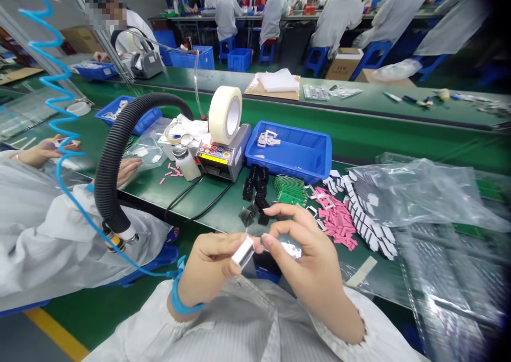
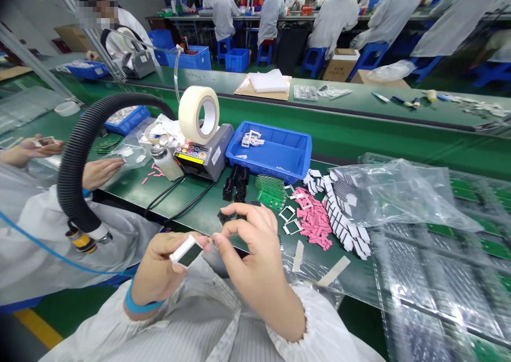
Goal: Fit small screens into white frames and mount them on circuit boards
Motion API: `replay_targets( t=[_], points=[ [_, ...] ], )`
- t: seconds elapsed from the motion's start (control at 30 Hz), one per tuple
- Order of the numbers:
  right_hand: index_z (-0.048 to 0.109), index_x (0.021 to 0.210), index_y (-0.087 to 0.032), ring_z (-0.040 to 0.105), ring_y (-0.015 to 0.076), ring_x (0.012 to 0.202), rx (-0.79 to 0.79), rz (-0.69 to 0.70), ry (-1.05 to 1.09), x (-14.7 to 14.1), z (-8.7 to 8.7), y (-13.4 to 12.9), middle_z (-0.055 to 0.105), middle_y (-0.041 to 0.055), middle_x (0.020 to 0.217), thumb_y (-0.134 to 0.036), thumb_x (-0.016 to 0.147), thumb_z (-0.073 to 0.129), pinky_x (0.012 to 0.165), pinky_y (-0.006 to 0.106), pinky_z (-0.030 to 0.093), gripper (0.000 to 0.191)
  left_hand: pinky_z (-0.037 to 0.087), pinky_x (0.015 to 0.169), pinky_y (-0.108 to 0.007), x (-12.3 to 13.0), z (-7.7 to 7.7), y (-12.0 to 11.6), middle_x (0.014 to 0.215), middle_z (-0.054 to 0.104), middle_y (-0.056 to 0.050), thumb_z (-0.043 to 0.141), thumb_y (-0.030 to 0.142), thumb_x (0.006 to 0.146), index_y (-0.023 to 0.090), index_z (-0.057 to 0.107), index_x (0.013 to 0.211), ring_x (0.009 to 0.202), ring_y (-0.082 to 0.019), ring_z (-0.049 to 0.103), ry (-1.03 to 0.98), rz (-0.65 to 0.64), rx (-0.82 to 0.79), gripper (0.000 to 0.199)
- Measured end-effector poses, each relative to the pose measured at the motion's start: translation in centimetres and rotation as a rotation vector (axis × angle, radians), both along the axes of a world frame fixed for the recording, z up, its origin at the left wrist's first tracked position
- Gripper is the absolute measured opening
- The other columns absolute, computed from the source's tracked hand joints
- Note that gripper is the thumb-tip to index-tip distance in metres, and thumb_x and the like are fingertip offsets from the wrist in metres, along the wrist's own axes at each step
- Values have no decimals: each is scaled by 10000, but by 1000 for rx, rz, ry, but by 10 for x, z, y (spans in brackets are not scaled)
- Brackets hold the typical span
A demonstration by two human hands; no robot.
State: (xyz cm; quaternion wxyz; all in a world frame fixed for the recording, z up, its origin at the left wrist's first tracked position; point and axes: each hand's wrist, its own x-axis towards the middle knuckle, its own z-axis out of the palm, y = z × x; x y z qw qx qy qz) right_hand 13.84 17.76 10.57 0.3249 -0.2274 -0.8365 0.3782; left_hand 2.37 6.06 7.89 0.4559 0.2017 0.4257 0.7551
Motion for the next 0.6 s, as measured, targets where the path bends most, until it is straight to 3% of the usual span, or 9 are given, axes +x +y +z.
replay_targets(
  t=[0.17,0.23,0.33,0.43,0.6],
  points=[
    [556,712,-240,547,227,1035,-19,-98,135,13,8,7,605,35,1057,-221,839,565,897,406,407,129,504,825,-296,-9,-1,4,830,757,-44,833,269,522,219,754,795,776,-183,683,-234,143,0,289],
    [578,692,-241,507,239,1133,-84,39,118,12,12,8,563,40,1176,-246,832,588,904,384,423,140,496,841,-278,-8,-3,9,847,753,-38,827,276,541,203,747,804,780,-163,679,-316,126,-19,284],
    [605,653,-229,463,271,1204,-155,211,54,4,15,5,508,47,1290,-289,816,603,925,406,429,174,493,797,-262,2,-4,17,829,736,-47,789,293,611,158,733,853,764,-149,659,-387,-1,-48,283],
    [600,628,-216,468,295,1190,-135,117,-2,-6,12,2,498,57,1313,-296,799,599,938,459,411,189,477,800,-276,11,-5,22,817,713,-42,764,290,647,145,721,873,768,-147,637,-393,-64,-42,271],
    [596,636,-224,471,299,1165,-53,-23,-23,-9,7,3,526,59,1274,-306,798,581,952,497,363,182,463,799,-257,14,-3,23,759,698,-14,813,330,567,153,723,841,748,-128,624,-436,-78,-41,338]
  ],
)
